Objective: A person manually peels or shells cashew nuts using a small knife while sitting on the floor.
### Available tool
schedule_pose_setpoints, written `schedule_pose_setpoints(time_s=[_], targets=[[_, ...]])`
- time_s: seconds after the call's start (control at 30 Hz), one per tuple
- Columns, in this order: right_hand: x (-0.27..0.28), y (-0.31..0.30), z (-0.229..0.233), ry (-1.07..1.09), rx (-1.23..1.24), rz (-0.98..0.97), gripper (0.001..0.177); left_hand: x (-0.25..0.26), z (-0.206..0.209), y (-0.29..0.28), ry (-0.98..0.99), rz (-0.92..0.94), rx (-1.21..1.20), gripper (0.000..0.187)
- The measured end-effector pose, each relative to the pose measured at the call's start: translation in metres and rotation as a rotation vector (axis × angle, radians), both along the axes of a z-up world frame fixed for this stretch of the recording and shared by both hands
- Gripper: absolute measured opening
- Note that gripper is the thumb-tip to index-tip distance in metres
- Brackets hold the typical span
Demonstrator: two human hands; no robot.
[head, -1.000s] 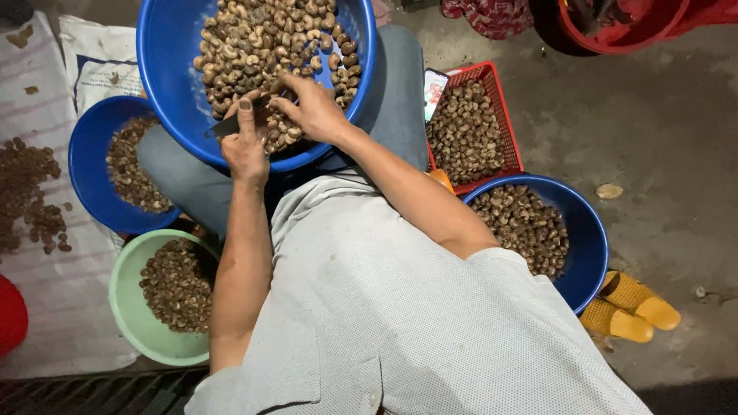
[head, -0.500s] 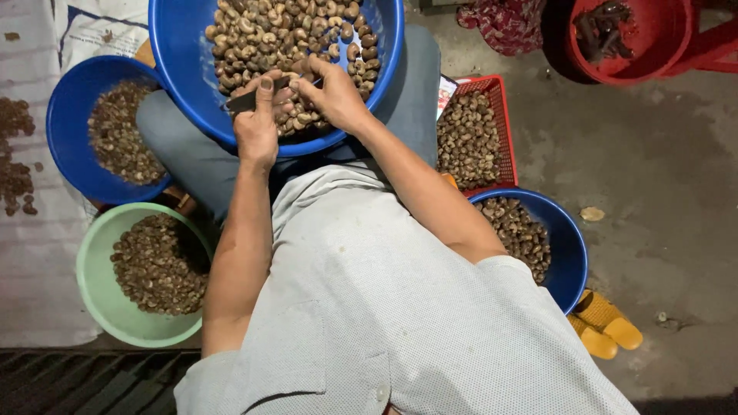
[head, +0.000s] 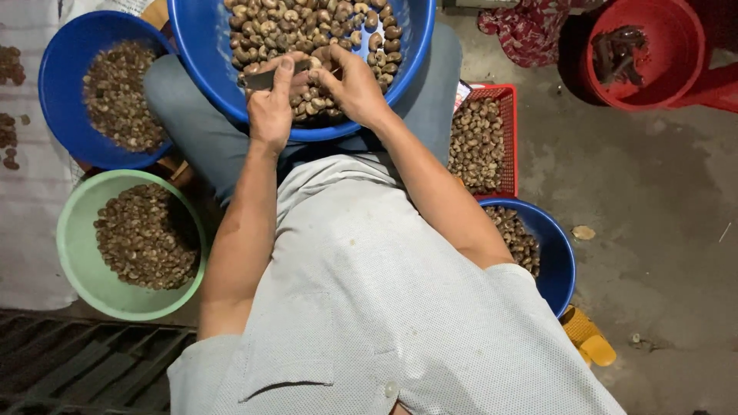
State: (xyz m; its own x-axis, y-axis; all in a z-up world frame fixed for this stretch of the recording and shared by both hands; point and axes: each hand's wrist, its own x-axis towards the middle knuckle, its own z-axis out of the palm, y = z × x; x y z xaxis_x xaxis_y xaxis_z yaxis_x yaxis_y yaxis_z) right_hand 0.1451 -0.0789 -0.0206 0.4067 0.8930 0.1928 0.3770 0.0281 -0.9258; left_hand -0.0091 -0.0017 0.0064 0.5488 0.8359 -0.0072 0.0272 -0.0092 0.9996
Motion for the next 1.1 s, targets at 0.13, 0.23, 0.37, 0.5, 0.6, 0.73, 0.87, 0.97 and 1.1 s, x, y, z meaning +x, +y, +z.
schedule_pose_setpoints(time_s=[0.13, 0.23, 0.37, 0.5, 0.6, 0.73, 0.87, 0.97, 1.1], targets=[[-0.001, -0.001, 0.004, 0.008, -0.023, -0.006, 0.033, 0.000, 0.012, -0.004, 0.002, -0.029, 0.038, 0.049], [0.000, -0.002, 0.007, 0.081, 0.024, 0.013, 0.024, 0.000, 0.011, -0.005, 0.048, -0.087, 0.059, 0.047], [0.000, -0.001, 0.007, 0.065, -0.026, -0.002, 0.029, -0.001, 0.009, -0.004, 0.012, -0.042, 0.060, 0.047], [0.001, -0.001, 0.006, 0.003, -0.005, -0.003, 0.026, 0.001, 0.016, -0.008, 0.044, -0.060, 0.130, 0.045], [0.000, -0.003, 0.009, 0.019, -0.031, 0.007, 0.028, 0.000, 0.003, -0.002, -0.019, 0.007, 0.017, 0.051], [0.000, -0.003, 0.007, 0.036, -0.021, -0.014, 0.027, -0.001, 0.006, -0.004, -0.021, -0.109, 0.064, 0.044], [0.001, -0.002, 0.004, 0.008, 0.027, 0.001, 0.023, 0.000, 0.002, -0.001, -0.041, -0.044, 0.021, 0.046], [0.001, 0.000, -0.001, 0.043, 0.026, 0.020, 0.021, -0.002, -0.001, 0.000, -0.031, -0.070, 0.037, 0.043], [0.001, 0.000, -0.001, 0.089, 0.017, 0.034, 0.022, -0.001, -0.005, 0.000, -0.057, -0.014, -0.002, 0.046]])
